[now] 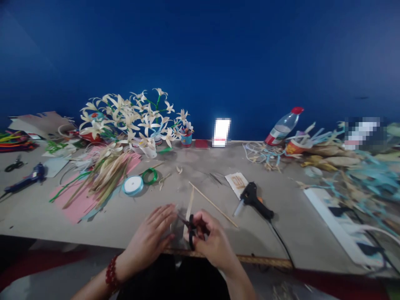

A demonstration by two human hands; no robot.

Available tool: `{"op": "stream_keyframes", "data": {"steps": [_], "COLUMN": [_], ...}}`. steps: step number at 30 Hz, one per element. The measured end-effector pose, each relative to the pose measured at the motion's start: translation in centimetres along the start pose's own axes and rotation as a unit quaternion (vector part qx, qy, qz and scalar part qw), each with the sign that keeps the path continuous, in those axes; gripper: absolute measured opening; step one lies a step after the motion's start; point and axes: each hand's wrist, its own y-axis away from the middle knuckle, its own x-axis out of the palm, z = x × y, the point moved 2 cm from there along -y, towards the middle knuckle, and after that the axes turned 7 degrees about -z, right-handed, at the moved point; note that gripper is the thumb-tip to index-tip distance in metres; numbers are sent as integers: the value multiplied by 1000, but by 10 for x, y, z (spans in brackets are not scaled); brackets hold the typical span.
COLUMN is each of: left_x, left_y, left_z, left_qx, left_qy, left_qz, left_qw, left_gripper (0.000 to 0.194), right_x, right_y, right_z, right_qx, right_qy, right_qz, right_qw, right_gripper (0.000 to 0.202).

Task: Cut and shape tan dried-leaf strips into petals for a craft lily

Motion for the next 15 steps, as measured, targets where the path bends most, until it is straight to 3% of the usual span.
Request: {"op": "stream_keyframes", "data": {"steps": [2,4,5,7,9,10,12,15], "left_x": [-12,-34,-49,-80,-101,-104,-95,-55], "left_y": [13,34,44,61,66,63,46,10], "left_z": [14,27,35,48,56,56,48,23], "left_qx": [14,33,14,-25,-82,-103,-104,-106], "left_qy": [-105,-149,-169,-210,-224,-210,-123,118], "left_qz": [12,26,9,-62,-115,-126,-108,1], "left_qw": [994,988,986,975,964,964,981,987], "left_gripper": [47,28,18,30,19,21,26,22], "right_x": [-4,-10,-12,-13,-8,-4,5,16], "right_y": [-2,-4,-5,-7,-10,-12,-14,-14], "right_z": [-3,-7,-9,-14,-17,-17,-15,-7], "right_qx": [0,4,8,20,31,35,40,44], "right_qy": [0,-5,-14,-42,-71,-82,-101,-117], "right_qz": [-13,-22,-24,-25,-20,-15,5,36], "right_qw": [1000,1000,1000,999,997,996,994,992], "right_gripper": [18,18,19,22,24,25,27,29]}}
